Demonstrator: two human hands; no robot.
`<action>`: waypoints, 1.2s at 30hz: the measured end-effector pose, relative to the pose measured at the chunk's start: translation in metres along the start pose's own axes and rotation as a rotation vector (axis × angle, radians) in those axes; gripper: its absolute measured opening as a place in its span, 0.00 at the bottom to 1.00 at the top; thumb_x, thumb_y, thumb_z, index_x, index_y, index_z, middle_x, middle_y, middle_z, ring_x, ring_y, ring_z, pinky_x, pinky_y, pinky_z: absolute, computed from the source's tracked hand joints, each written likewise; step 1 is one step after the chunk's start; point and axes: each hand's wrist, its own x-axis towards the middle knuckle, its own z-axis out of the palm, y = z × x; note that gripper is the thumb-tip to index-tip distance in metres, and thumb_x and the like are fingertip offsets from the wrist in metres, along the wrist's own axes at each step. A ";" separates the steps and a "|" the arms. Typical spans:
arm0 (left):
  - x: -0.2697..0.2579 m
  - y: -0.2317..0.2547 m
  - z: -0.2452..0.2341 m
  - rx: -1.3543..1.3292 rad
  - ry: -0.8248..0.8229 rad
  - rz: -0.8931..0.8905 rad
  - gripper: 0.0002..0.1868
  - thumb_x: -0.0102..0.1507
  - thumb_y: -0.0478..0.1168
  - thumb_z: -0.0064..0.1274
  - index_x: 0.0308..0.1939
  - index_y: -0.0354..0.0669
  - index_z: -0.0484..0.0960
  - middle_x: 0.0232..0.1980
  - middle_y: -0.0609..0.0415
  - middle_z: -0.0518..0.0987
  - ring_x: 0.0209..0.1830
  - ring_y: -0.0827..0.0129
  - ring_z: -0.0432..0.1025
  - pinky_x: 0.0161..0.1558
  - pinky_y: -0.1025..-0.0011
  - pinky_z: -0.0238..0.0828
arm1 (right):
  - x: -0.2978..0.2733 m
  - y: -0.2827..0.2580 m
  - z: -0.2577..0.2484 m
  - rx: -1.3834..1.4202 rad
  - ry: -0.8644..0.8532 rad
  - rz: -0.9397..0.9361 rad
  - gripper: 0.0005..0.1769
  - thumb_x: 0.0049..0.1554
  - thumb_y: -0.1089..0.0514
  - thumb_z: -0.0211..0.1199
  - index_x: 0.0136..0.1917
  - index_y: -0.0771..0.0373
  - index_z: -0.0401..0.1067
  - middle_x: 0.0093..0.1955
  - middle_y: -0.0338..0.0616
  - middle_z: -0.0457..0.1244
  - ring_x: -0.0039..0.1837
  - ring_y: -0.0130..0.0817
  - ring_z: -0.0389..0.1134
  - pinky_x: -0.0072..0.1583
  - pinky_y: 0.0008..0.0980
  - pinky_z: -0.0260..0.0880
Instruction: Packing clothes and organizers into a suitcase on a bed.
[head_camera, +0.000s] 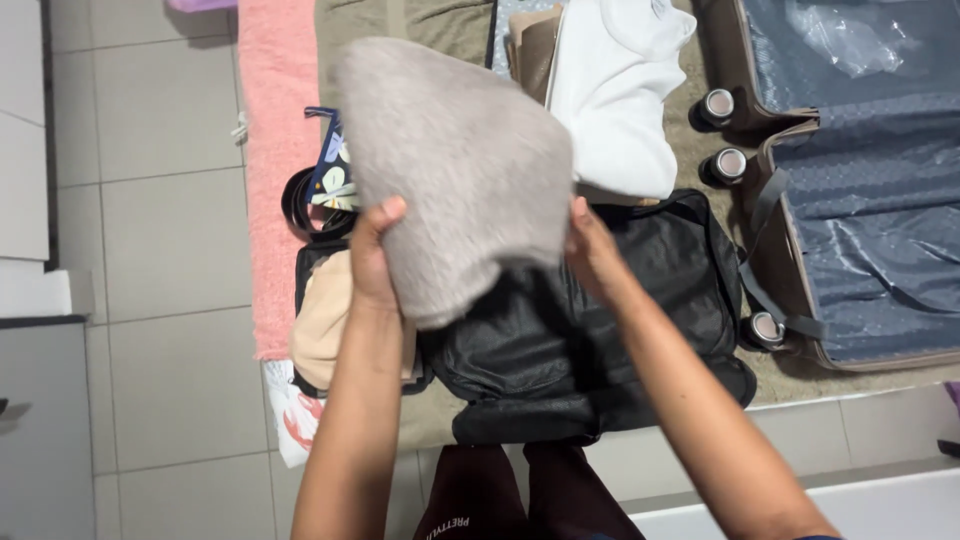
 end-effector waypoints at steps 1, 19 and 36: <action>-0.013 -0.014 -0.001 0.001 0.003 0.009 0.43 0.54 0.47 0.60 0.69 0.29 0.65 0.59 0.39 0.77 0.56 0.50 0.76 0.59 0.56 0.76 | -0.011 0.009 -0.005 0.000 -0.009 0.003 0.49 0.63 0.34 0.57 0.84 0.66 0.50 0.84 0.51 0.51 0.82 0.42 0.54 0.78 0.43 0.55; -0.033 -0.186 -0.164 0.591 0.514 0.009 0.36 0.60 0.39 0.61 0.71 0.42 0.66 0.62 0.46 0.79 0.57 0.65 0.75 0.56 0.67 0.71 | -0.072 0.091 -0.066 -0.282 0.187 0.185 0.32 0.52 0.62 0.69 0.68 0.71 0.66 0.62 0.52 0.68 0.62 0.43 0.70 0.65 0.39 0.70; 0.035 -0.118 -0.157 1.628 0.466 0.491 0.14 0.61 0.29 0.50 0.52 0.38 0.75 0.54 0.41 0.77 0.57 0.45 0.71 0.57 0.58 0.71 | -0.067 0.094 -0.012 -1.407 0.565 -0.438 0.38 0.45 0.61 0.75 0.66 0.68 0.63 0.68 0.63 0.57 0.71 0.60 0.56 0.72 0.49 0.54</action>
